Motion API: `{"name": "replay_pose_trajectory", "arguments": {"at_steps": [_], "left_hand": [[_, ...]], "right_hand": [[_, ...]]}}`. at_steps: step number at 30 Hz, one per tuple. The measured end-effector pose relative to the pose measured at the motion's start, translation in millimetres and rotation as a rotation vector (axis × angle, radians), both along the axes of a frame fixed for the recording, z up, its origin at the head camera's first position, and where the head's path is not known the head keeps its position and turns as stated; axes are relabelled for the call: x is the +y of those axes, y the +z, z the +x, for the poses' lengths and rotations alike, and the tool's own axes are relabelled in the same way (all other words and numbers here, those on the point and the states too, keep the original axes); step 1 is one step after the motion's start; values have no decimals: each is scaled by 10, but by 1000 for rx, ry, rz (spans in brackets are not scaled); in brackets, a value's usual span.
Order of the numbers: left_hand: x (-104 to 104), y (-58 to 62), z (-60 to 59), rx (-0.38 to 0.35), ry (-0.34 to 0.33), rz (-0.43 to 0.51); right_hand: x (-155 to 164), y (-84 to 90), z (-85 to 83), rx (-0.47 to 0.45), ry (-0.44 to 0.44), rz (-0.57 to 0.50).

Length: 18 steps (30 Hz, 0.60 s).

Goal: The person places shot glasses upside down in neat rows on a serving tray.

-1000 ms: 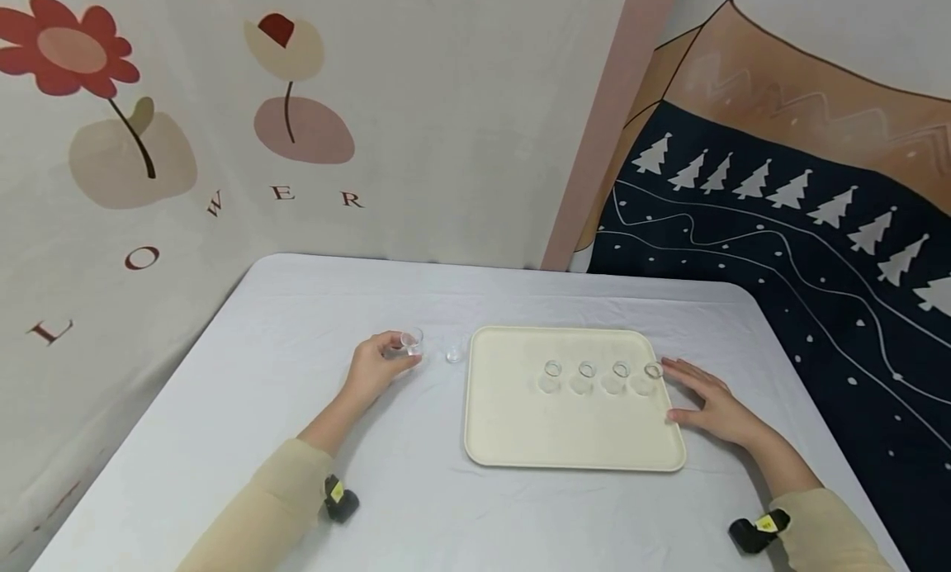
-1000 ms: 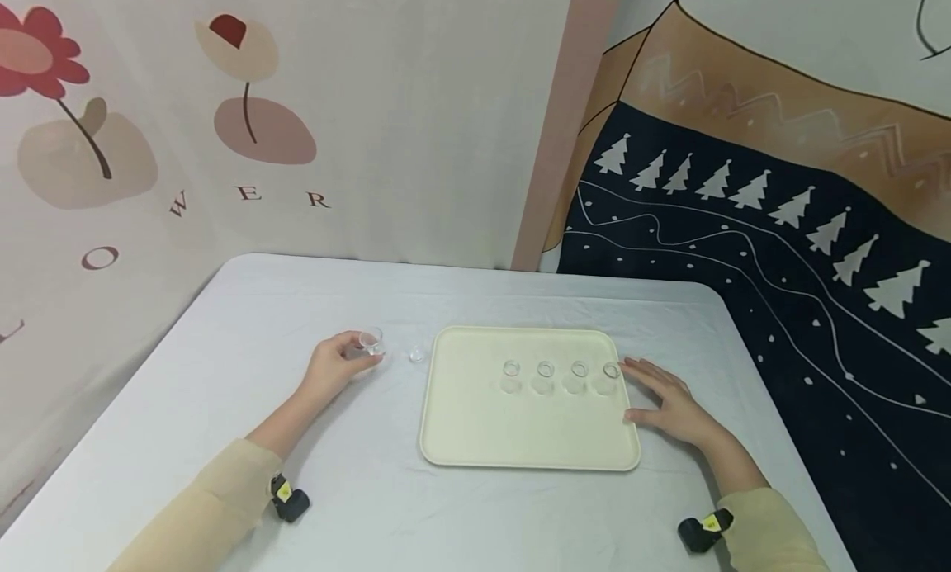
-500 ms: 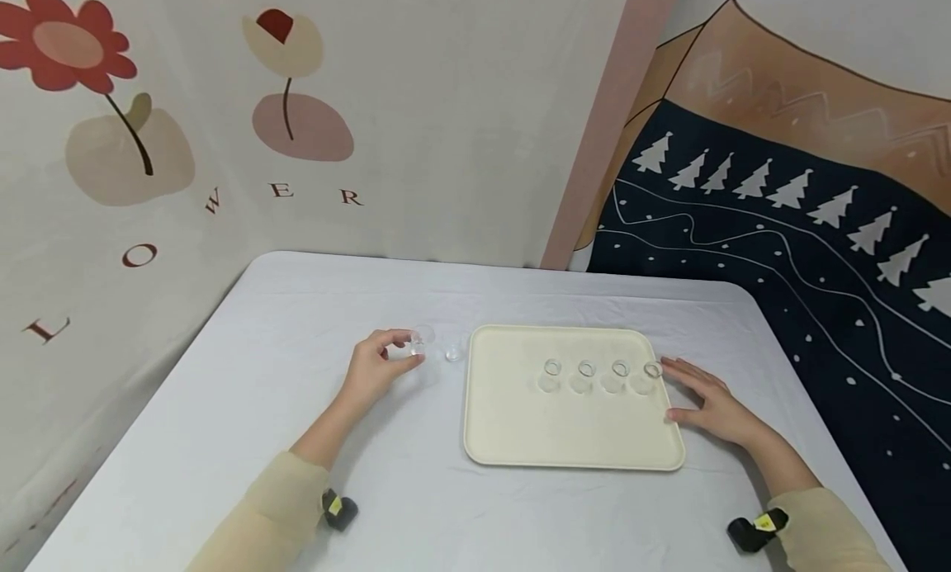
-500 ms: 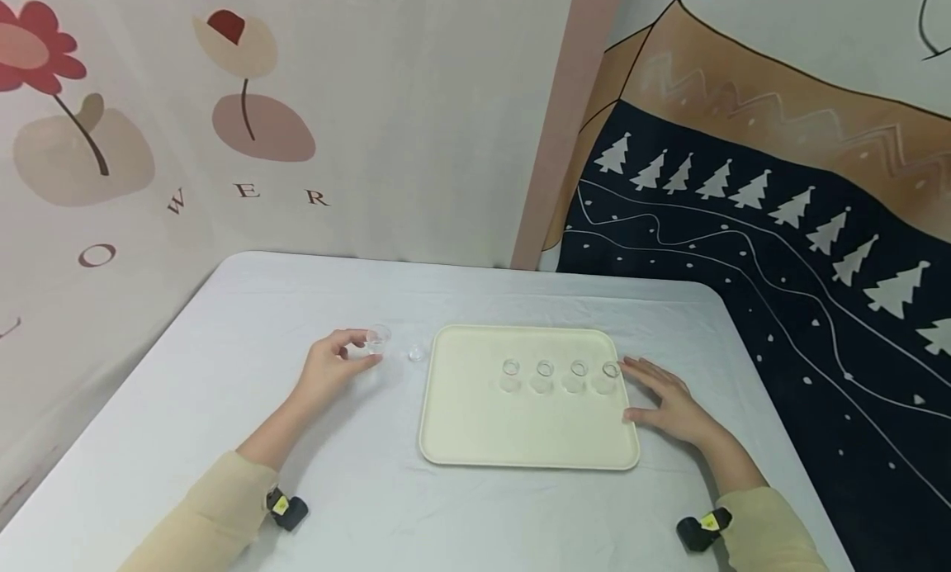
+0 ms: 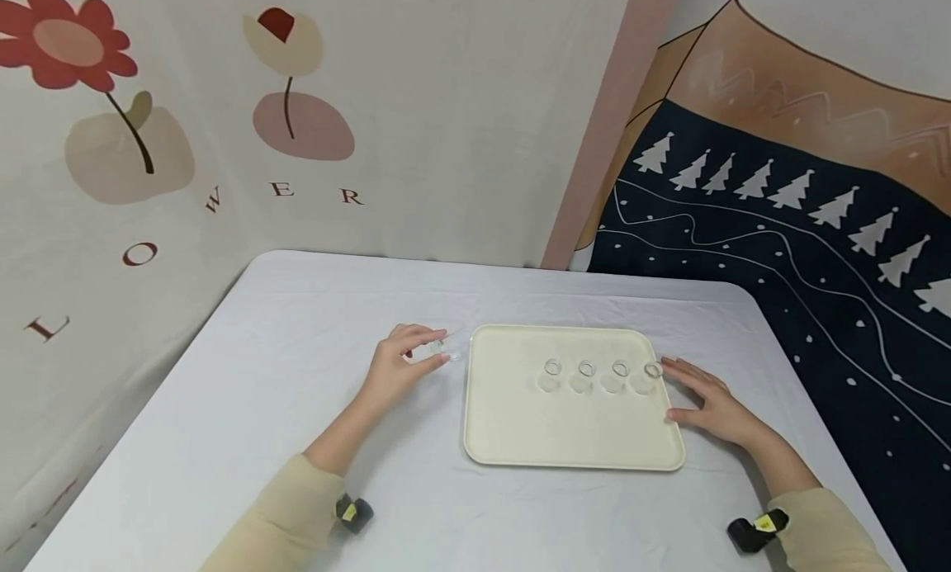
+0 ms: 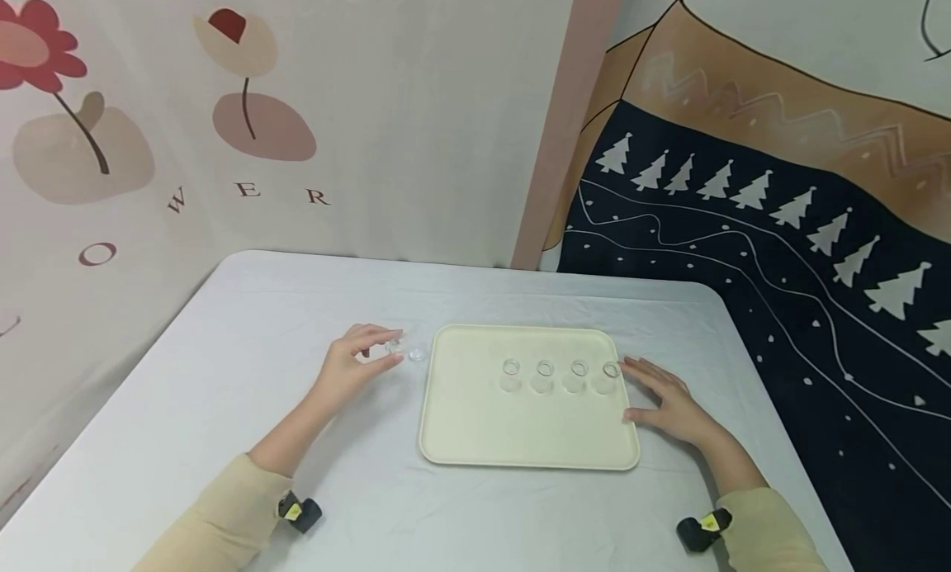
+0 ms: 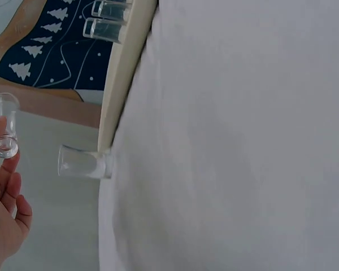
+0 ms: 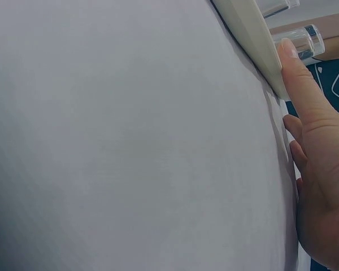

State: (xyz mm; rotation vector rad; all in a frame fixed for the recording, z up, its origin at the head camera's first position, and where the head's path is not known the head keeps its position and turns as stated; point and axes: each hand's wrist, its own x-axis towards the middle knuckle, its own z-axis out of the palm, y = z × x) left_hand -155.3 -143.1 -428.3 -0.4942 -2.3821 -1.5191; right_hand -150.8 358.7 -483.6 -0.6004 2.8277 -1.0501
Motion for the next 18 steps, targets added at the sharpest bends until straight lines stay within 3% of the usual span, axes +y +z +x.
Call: {"name": "replay_pose_trajectory", "arguments": {"at_steps": [9, 18], "left_hand": [[217, 49, -20, 17, -35, -29], [464, 28, -41, 42, -52, 7]], "right_hand": [[-3, 25, 9, -31, -1, 1], [-8, 31, 14, -33, -8, 6]]}}
